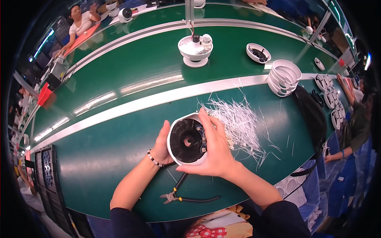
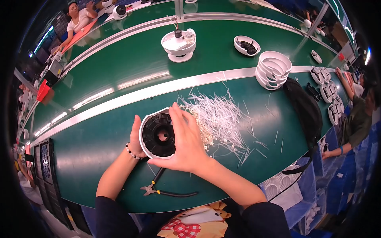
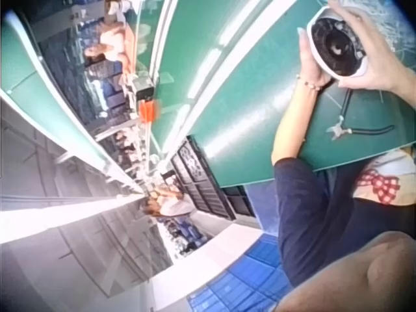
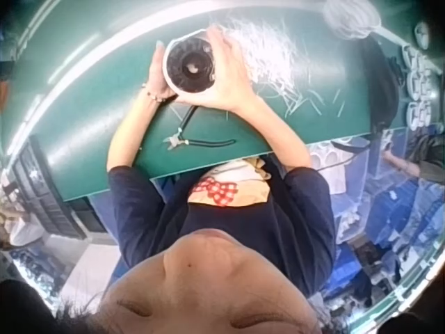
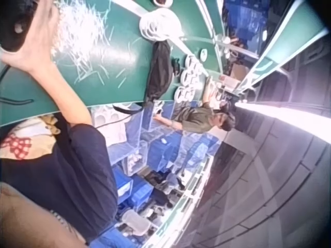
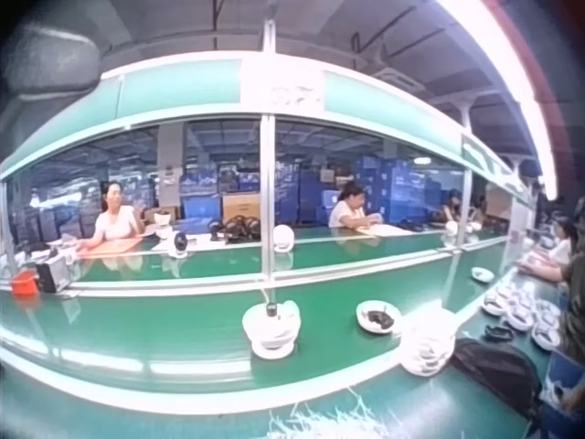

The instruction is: Assembling LED light components on a factory assembly line.

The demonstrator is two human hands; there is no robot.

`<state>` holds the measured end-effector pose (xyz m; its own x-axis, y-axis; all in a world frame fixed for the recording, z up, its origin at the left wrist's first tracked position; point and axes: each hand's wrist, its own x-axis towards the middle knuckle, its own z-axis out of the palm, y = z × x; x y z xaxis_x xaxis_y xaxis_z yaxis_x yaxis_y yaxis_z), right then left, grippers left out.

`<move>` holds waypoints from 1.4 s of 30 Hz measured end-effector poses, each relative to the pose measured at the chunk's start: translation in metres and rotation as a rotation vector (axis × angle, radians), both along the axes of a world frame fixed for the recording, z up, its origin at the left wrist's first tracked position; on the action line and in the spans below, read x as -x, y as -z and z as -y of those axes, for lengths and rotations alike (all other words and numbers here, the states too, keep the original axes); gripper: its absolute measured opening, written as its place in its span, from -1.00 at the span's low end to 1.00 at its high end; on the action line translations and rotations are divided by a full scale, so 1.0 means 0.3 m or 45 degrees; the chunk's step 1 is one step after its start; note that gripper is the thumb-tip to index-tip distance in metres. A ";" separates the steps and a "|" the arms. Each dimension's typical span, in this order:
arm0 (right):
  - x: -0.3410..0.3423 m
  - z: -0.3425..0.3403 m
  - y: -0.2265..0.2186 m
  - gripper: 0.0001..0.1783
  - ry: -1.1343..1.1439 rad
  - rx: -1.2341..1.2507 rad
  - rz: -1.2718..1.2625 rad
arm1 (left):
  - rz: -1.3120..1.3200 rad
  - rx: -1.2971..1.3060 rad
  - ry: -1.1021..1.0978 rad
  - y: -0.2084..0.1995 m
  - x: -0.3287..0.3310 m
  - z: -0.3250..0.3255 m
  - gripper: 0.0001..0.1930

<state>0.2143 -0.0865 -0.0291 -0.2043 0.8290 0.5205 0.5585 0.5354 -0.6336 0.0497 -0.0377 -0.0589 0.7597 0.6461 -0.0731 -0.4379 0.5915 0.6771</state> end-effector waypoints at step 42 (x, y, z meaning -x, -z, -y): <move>-0.107 -0.054 -0.008 -0.56 0.025 -0.373 -0.018 | -0.046 0.553 -0.096 -0.048 0.011 -0.069 -0.44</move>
<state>0.2463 -0.0705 -0.0267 -0.1809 0.6469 0.7408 0.5626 0.6859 -0.4616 0.0464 -0.0171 -0.0446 0.7038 0.6030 -0.3756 -0.4711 0.7919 0.3886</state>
